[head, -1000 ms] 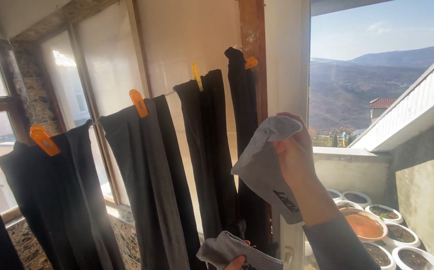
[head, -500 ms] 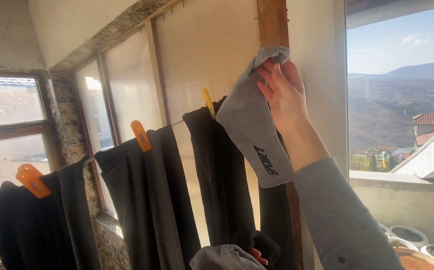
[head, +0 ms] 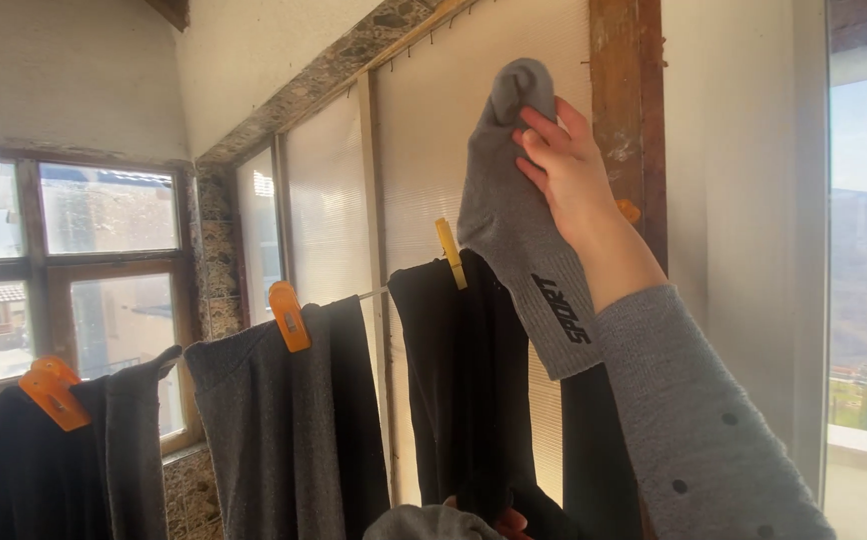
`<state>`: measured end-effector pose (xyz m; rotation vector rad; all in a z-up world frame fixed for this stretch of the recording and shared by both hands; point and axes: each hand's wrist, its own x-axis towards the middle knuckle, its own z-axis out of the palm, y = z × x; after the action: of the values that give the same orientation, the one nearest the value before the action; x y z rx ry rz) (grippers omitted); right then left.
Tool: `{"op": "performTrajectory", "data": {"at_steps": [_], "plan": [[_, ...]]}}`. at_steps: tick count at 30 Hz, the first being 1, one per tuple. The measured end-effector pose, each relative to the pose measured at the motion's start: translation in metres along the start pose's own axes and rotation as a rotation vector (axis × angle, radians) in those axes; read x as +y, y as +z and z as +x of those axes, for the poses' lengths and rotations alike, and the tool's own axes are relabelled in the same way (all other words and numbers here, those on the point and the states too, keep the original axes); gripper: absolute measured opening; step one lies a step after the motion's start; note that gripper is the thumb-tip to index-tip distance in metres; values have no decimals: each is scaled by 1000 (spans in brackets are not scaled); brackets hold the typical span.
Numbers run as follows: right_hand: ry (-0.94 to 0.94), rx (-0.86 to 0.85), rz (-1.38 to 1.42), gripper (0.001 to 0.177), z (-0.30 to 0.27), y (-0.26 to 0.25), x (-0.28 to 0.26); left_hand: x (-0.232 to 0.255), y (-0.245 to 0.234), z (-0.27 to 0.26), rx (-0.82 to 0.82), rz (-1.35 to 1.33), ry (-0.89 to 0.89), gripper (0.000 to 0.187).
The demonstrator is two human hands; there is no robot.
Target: The person hangs a pair of shorts and socks on a clothesline using clothespins.
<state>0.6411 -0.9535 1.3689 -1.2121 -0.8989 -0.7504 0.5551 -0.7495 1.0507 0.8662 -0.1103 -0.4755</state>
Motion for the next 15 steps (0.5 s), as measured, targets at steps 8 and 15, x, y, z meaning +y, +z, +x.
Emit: {"op": "performTrajectory", "data": {"at_steps": [8,15], "plan": [[-27,-88,-925,50,-30,27,-24,6,-6,30,-196,514,259,44],[-229,-230,-807,19,-155,25,-58,-20,-18,20,-559,246,808,79]]}}
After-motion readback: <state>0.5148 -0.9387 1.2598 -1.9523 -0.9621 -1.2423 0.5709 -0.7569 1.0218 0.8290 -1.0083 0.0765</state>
